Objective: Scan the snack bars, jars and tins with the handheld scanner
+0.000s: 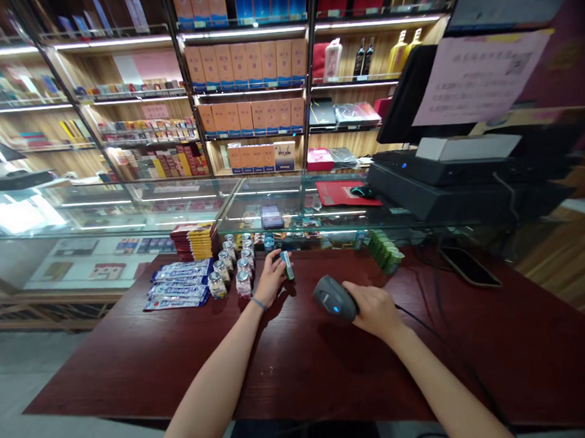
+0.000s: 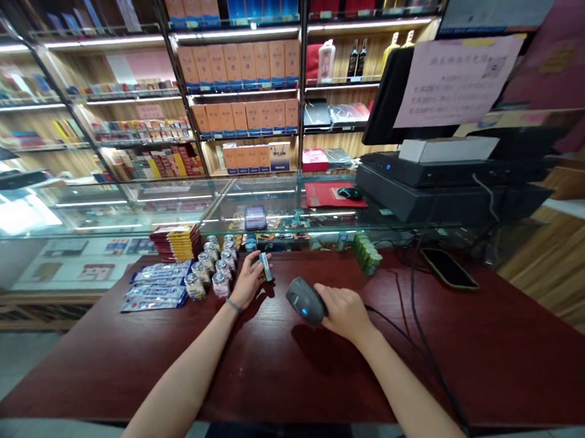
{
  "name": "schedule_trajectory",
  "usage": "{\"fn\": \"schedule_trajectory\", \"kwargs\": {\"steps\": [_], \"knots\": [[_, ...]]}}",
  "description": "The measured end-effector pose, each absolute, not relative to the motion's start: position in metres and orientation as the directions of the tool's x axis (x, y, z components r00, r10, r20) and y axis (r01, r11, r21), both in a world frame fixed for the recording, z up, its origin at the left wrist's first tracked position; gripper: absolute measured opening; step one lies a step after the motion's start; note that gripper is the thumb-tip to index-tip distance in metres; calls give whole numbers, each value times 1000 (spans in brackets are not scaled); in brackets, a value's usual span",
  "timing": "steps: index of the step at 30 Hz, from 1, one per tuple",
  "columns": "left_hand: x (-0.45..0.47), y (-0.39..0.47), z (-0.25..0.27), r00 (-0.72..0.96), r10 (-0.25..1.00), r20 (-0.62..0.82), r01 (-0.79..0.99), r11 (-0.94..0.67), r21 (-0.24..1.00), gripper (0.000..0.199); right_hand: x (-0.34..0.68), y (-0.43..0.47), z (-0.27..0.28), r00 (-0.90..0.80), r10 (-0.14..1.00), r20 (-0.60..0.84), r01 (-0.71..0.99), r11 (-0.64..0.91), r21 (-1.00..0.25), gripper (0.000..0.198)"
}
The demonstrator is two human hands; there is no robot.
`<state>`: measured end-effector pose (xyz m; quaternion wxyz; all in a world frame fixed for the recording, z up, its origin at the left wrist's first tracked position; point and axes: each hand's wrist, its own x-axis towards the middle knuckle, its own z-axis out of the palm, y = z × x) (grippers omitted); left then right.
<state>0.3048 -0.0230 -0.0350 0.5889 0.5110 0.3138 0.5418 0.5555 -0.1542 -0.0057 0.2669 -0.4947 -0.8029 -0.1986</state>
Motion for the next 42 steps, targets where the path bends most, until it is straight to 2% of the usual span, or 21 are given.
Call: {"fn": "schedule_trajectory", "kwargs": {"steps": [3, 6, 12, 16, 21, 24, 28, 35, 42], "knots": [[305, -24, -33, 267, 950, 163, -380, -51, 923, 48, 553, -155, -5, -412, 693, 592, 891, 442, 102, 43], [305, -24, -32, 271, 950, 152, -364, -45, 930, 51, 550, -156, -6, -441, 696, 567, 881, 457, 123, 44], [306, -22, -36, 269, 951, 152, -368, -44, 929, 54, 547, -156, -9, -448, 763, 465, 882, 461, 93, 35], [306, -22, -37, 264, 953, 147, -388, -35, 921, 56, 548, -156, -10, -451, 739, 501, 876, 473, 92, 36], [304, -26, -30, 258, 959, 121, -441, 5, 897, 62, 551, -154, -8, -434, 652, 621, 863, 500, 78, 41], [306, -30, -25, 194, 975, 105, -402, -19, 916, 69, 557, -154, -3, -379, 653, 655, 881, 472, 38, 37], [319, -33, -16, 142, 982, 126, -316, -76, 946, 57, 573, -154, 2, -261, 657, 707, 924, 383, -15, 35], [383, -26, 1, 189, 957, 222, -292, -161, 943, 51, 607, -157, 11, -37, 630, 776, 967, 217, -130, 32], [473, -5, -12, 202, 922, 329, -229, -282, 932, 45, 638, -161, 14, 202, 583, 787, 962, 34, -272, 32]]}}
